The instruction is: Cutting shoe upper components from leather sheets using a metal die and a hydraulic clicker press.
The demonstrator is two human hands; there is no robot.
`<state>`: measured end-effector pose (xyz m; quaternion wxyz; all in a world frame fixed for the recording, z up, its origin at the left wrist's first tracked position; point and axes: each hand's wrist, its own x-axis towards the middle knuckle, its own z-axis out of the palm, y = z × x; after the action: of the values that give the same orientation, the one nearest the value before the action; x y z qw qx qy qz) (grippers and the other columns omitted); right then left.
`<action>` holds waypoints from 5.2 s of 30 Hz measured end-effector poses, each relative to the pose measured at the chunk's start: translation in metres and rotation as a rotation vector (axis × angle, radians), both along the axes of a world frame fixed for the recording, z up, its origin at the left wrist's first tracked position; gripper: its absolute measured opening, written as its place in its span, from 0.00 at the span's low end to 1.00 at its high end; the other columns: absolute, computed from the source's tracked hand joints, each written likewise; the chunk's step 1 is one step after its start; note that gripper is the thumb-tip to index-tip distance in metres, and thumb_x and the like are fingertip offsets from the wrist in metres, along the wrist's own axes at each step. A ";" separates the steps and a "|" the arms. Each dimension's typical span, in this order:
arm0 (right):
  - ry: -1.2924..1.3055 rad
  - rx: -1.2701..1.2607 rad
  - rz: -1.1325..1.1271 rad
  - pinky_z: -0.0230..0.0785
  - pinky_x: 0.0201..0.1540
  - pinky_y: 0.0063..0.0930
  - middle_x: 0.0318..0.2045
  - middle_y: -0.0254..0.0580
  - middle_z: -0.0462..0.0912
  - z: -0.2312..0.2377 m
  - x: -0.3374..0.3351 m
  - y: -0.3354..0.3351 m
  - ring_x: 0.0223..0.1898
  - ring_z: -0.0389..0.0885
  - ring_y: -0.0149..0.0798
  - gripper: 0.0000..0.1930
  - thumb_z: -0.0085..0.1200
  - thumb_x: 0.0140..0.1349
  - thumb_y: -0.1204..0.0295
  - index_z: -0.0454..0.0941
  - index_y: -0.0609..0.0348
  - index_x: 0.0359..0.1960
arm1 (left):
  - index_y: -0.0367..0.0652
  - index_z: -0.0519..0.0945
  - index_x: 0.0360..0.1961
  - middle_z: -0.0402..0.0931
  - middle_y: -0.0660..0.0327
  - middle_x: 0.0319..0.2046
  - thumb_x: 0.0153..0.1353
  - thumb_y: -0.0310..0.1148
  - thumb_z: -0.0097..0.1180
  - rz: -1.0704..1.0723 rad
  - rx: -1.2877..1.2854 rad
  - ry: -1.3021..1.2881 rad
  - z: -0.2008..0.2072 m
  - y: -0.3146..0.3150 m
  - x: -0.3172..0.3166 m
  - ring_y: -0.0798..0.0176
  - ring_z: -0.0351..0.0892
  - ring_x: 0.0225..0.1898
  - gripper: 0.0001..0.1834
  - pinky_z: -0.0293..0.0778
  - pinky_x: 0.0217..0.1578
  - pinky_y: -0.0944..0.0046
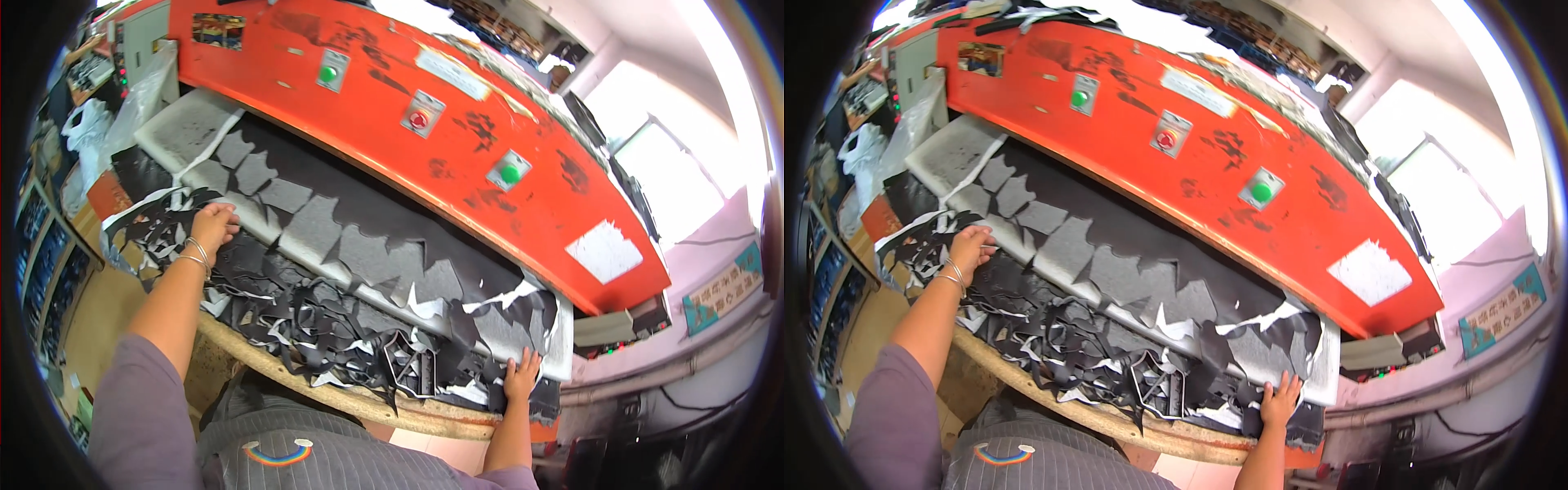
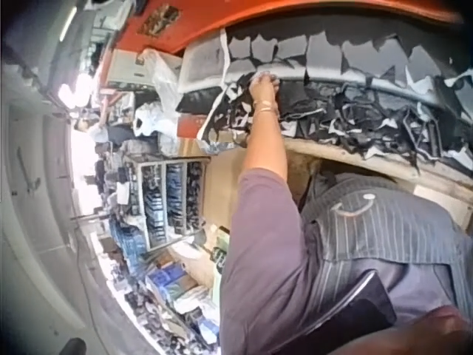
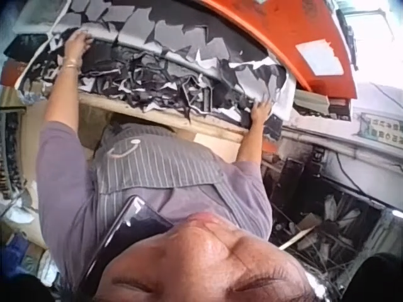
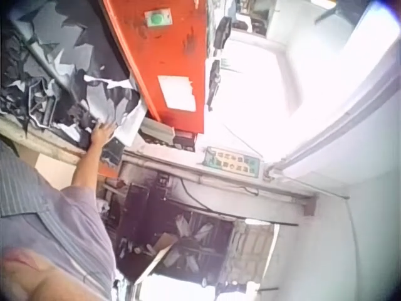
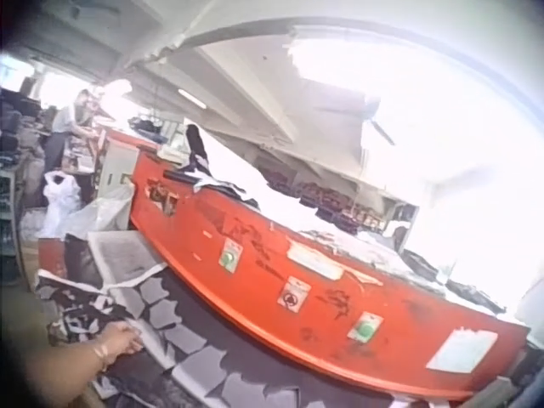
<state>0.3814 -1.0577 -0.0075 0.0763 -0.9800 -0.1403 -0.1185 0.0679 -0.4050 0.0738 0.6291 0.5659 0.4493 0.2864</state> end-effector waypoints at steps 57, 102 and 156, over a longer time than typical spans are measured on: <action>0.350 -0.127 -0.478 0.71 0.47 0.51 0.42 0.54 0.82 0.062 0.022 0.236 0.46 0.80 0.57 0.20 0.32 0.71 0.57 0.65 0.35 0.62 | 0.32 0.75 0.43 0.77 0.39 0.44 0.62 0.38 0.55 -0.320 0.745 0.977 -0.003 0.209 0.117 0.38 0.74 0.50 0.18 0.71 0.49 0.49; 0.127 0.107 0.060 0.66 0.26 0.31 0.21 0.45 0.77 0.166 -0.214 0.373 0.22 0.73 0.33 0.20 0.45 0.63 0.79 0.68 0.66 0.58 | 0.44 0.74 0.58 0.63 0.60 0.65 0.66 0.35 0.44 -0.607 1.181 0.581 -0.038 0.334 -0.018 0.57 0.57 0.68 0.20 0.52 0.65 0.49; 0.306 0.339 0.673 0.54 0.63 0.47 0.56 0.63 0.71 0.056 -0.246 0.889 0.61 0.67 0.55 0.49 0.67 0.46 0.46 0.60 0.65 0.65 | 0.29 0.42 0.68 0.70 0.55 0.60 0.57 0.31 0.53 -0.400 0.935 0.194 -0.067 0.377 -0.063 0.53 0.68 0.60 0.44 0.51 0.64 0.53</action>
<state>0.1351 -0.1686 0.0480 0.2915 -0.8593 -0.4186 0.0390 0.0047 -0.0276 0.0064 0.3069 0.8854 0.2125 0.2768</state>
